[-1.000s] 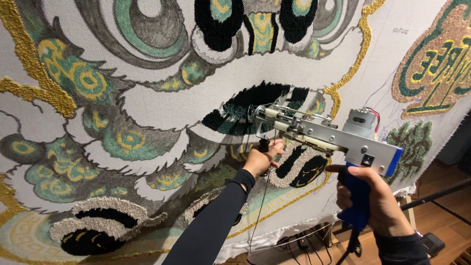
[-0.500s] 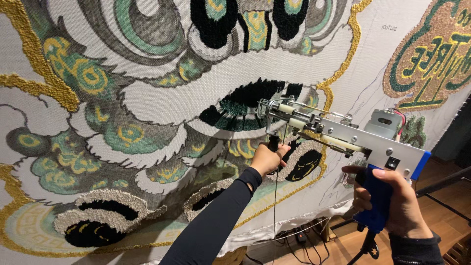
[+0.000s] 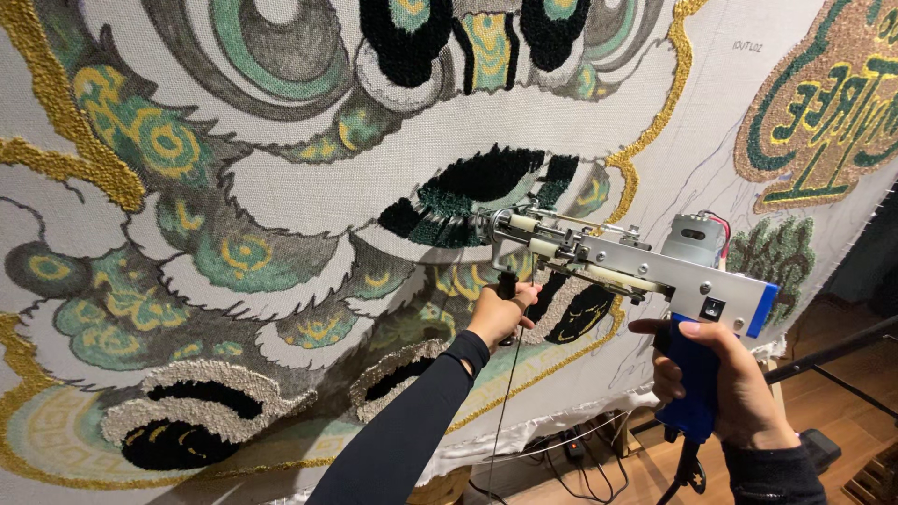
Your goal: The person uses a handheld electric tufting gun to apply dark green yarn into a stretched canvas, following a pre-drawn design of a stylized face. The operator guides the tool steadily across the surface to fill in a specific section of the artwork.
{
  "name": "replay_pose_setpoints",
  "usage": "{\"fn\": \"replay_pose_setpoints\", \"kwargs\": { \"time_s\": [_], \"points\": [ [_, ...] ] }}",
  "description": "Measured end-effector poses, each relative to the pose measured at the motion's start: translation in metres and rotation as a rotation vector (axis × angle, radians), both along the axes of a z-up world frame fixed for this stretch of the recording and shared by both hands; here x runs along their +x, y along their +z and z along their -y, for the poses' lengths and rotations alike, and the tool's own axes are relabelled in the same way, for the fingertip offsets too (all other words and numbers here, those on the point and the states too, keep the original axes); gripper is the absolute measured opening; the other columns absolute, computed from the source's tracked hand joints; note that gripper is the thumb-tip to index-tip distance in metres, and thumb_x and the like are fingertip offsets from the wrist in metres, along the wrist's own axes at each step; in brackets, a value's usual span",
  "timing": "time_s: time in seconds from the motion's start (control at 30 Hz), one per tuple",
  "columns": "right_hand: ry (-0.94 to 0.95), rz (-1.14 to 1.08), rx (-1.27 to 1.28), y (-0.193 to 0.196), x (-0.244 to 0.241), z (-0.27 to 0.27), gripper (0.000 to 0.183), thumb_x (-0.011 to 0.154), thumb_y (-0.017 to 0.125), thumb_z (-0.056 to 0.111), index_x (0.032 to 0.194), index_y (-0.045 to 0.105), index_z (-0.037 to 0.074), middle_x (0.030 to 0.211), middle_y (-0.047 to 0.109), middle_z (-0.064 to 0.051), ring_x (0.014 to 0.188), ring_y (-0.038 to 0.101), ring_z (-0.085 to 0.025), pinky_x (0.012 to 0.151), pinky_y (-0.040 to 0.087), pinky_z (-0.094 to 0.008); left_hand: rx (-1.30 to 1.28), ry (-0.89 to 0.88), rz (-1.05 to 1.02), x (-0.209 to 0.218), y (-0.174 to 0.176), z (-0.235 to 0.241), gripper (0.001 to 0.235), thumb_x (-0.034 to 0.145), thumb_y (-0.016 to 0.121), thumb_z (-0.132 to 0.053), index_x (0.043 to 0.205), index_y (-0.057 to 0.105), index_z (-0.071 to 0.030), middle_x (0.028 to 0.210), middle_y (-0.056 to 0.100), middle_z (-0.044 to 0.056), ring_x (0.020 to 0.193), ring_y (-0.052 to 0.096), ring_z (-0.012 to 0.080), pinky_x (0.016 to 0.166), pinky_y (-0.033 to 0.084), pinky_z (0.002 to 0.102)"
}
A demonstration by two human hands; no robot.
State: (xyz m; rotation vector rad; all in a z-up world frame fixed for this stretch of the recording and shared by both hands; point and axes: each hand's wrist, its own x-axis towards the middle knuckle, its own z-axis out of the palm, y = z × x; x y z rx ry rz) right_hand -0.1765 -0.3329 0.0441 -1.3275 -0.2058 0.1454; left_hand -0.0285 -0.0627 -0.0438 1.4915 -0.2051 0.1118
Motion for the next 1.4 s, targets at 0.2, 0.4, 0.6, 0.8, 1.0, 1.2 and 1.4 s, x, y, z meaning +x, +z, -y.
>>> {"fn": "replay_pose_setpoints", "kwargs": {
  "time_s": [0.2,0.4,0.6,0.8,1.0,1.2,1.4],
  "points": [
    [-0.075,-0.031,-0.028,-0.001,0.003,-0.002,0.052,0.085,0.054,0.041,0.114,0.067,-0.001,0.059,0.052,-0.005,0.045,0.045,-0.015,0.043,0.041,-0.033,0.022,0.014,-0.018,-0.004,0.002,-0.004,0.031,0.096,0.063,-0.025,0.119,0.077,-0.008,0.108,0.077,0.009,0.058,0.071,0.0144,0.044,0.046,0.026],
    [-0.070,-0.030,0.001,-0.011,0.012,0.001,0.038,0.087,0.058,0.043,0.087,0.058,0.005,0.060,0.053,-0.007,0.046,0.046,-0.016,0.044,0.039,-0.033,0.021,0.042,-0.036,-0.008,0.007,-0.005,0.034,0.094,0.068,-0.029,0.118,0.078,-0.007,0.105,0.077,0.009,0.058,0.071,0.0138,0.044,0.047,0.026],
    [-0.059,-0.062,0.009,-0.005,0.014,-0.013,0.042,0.082,0.056,0.042,0.097,0.066,0.004,0.058,0.049,-0.003,0.047,0.045,-0.016,0.046,0.037,-0.031,0.017,0.088,-0.061,-0.001,0.009,-0.010,0.048,0.090,0.074,-0.036,0.126,0.073,-0.004,0.102,0.078,0.013,0.056,0.070,0.0137,0.043,0.045,0.027],
    [0.007,-0.054,0.005,0.003,0.021,-0.039,0.055,0.087,0.054,0.041,0.119,0.068,-0.001,0.058,0.048,-0.003,0.049,0.046,-0.016,0.047,0.037,-0.030,-0.001,0.111,-0.024,0.023,0.006,-0.025,0.055,0.089,0.074,-0.042,0.127,0.072,-0.003,0.108,0.078,0.010,0.051,0.069,0.0148,0.040,0.043,0.027],
    [-0.037,0.014,-0.028,0.011,0.017,-0.064,0.046,0.092,0.057,0.034,0.114,0.072,-0.004,0.060,0.048,-0.003,0.050,0.046,-0.015,0.047,0.037,-0.030,0.005,0.118,-0.038,0.043,0.005,-0.040,0.055,0.091,0.070,-0.043,0.131,0.067,-0.005,0.111,0.077,0.007,0.049,0.068,0.0145,0.038,0.042,0.028],
    [-0.111,0.076,-0.084,0.008,0.023,-0.079,0.039,0.091,0.060,0.031,0.097,0.072,-0.006,0.059,0.050,-0.006,0.049,0.049,-0.018,0.047,0.039,-0.033,0.018,0.140,-0.066,0.046,0.011,-0.051,0.051,0.092,0.071,-0.041,0.126,0.069,-0.003,0.108,0.078,0.007,0.046,0.063,0.0120,0.037,0.040,0.027],
    [-0.143,0.026,-0.063,0.005,0.027,-0.085,0.036,0.089,0.060,0.033,0.091,0.066,-0.003,0.058,0.049,-0.008,0.049,0.048,-0.020,0.047,0.039,-0.034,0.055,0.158,-0.021,0.057,0.008,-0.057,0.044,0.094,0.069,-0.040,0.123,0.072,-0.007,0.102,0.078,0.009,0.045,0.059,0.0119,0.040,0.046,0.028]
  ]
}}
